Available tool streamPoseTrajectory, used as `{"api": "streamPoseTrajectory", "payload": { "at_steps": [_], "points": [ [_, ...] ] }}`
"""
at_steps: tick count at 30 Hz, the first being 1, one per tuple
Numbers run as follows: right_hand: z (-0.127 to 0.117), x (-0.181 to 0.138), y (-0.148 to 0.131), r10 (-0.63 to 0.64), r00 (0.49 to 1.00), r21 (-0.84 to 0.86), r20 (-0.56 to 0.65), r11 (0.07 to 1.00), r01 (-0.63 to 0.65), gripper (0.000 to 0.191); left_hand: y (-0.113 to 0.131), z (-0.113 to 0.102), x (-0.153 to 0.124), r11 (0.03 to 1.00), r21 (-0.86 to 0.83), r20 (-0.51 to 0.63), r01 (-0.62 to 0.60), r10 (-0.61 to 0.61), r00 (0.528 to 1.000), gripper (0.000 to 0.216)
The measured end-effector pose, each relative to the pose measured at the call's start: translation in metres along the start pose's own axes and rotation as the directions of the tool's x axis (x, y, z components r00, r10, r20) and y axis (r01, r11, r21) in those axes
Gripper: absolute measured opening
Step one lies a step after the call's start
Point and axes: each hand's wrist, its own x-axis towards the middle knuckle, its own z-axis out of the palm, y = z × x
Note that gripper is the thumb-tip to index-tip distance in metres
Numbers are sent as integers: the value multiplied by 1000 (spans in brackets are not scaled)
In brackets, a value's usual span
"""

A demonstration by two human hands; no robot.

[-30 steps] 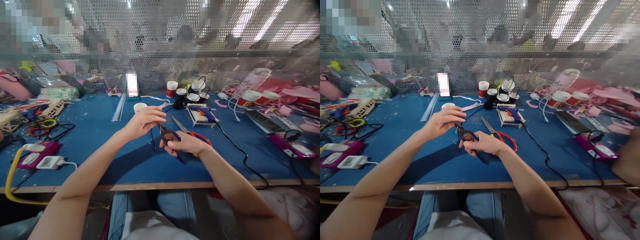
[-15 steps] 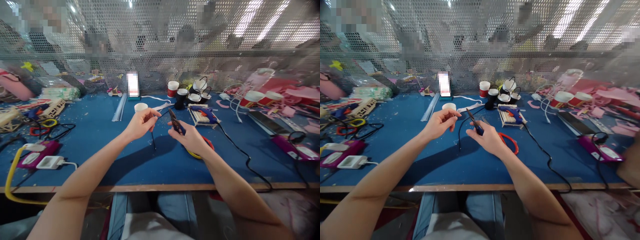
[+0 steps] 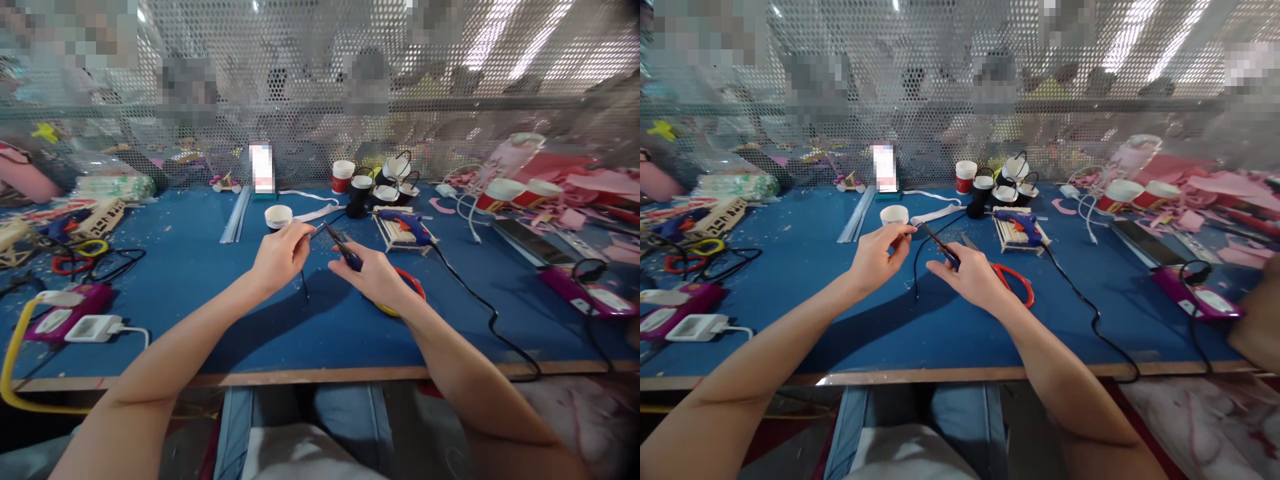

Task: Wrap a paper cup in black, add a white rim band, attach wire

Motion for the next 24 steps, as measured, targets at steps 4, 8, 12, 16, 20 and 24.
{"api": "streamPoseTrajectory", "payload": {
  "at_steps": [4, 8, 12, 16, 20, 24],
  "points": [
    [0, 0, 0, 12, 1000, -19, 4, 1000, -12, 46, 0, 1, -1, 1000, 18, -4, -5, 5, 1000, 19],
    [-1, 0, 1, 25, 1000, -34, 3, 999, -25, 46, 0, 1, -1, 999, 38, -10, 5, -5, 1000, 20],
    [-1, 0, 1, 31, 1000, -35, 5, 999, -30, 47, -1, 1, -2, 996, 81, 0, -30, 30, 1000, 20],
    [-1, 0, -1, 30, 999, -38, 12, 999, -30, 45, -1, 2, -3, 993, 109, 31, -46, 43, 999, 22],
    [0, 1, 1, 50, 999, -46, 8, 998, -50, 43, 2, 1, -2, 996, 86, 60, -20, 15, 998, 23],
    [0, 1, 2, 52, 999, -65, -5, 997, -52, 43, 8, -5, 4, 936, -250, 233, 247, -189, 954, 18]
  ]
}}
